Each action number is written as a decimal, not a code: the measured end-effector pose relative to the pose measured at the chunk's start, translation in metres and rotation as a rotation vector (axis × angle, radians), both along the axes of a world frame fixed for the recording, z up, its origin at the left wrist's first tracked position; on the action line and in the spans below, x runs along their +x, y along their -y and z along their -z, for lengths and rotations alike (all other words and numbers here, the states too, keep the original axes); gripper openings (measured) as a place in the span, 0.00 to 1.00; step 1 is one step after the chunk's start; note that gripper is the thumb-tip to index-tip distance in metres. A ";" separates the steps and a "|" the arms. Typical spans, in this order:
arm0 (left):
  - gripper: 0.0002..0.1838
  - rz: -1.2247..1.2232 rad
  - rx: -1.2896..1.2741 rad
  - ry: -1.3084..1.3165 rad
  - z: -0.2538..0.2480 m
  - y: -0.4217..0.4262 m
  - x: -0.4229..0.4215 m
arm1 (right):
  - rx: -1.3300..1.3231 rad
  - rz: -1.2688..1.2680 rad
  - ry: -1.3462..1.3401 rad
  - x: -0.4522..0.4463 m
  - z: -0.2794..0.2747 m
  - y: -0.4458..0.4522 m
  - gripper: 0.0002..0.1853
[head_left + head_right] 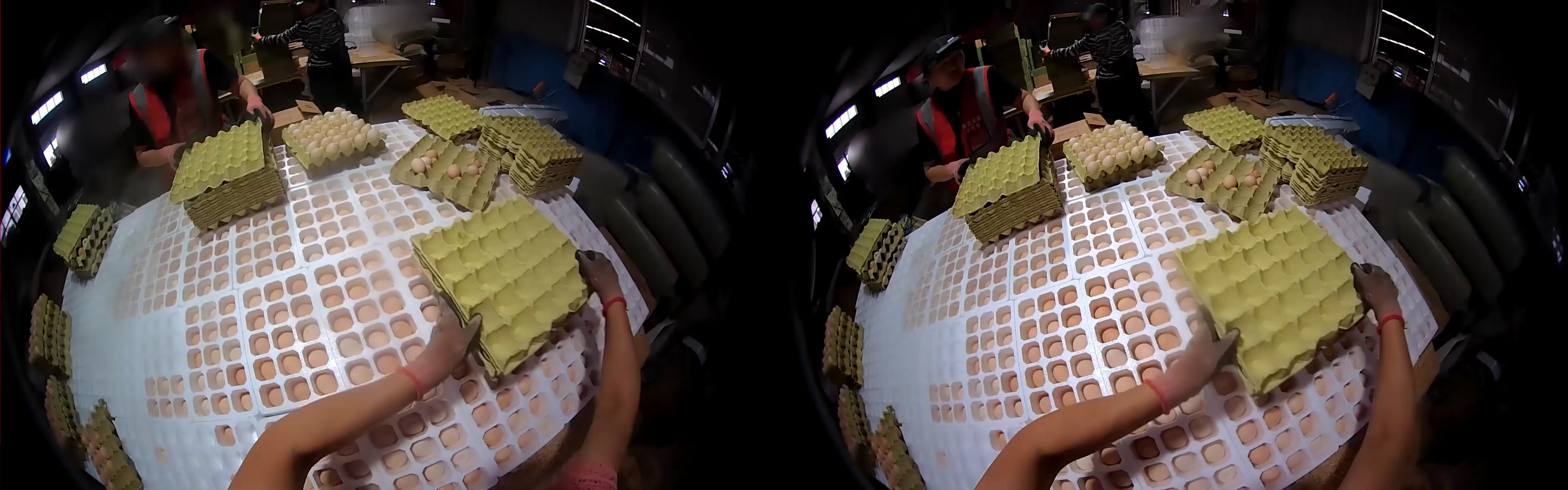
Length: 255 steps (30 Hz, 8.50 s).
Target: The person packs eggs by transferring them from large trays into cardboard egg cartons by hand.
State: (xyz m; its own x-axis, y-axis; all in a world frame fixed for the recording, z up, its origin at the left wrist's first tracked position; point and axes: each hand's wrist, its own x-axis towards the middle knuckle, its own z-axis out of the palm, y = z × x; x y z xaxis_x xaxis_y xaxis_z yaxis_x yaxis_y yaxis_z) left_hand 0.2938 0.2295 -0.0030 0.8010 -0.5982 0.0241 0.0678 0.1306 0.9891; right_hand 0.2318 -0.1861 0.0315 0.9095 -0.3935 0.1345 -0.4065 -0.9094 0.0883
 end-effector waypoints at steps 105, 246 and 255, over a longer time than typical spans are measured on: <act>0.27 -1.246 0.370 0.003 0.000 -0.944 -0.505 | 0.026 -0.670 0.104 -0.279 0.073 -0.978 0.39; 0.25 0.017 0.547 0.837 -0.094 -0.739 -0.118 | 0.686 -0.341 0.102 -0.120 0.017 -0.810 0.28; 0.19 0.176 0.737 0.783 -0.044 -0.567 -0.081 | 0.999 -0.193 0.643 -0.089 0.078 -0.772 0.17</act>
State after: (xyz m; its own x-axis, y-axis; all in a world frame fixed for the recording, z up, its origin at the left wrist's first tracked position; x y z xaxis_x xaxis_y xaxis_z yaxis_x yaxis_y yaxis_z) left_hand 0.2123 0.7964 0.0410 0.6213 -0.7795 0.0789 -0.6557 -0.4622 0.5970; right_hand 0.1427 0.5861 -0.0468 0.8434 -0.4472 0.2979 0.0324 -0.5112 -0.8589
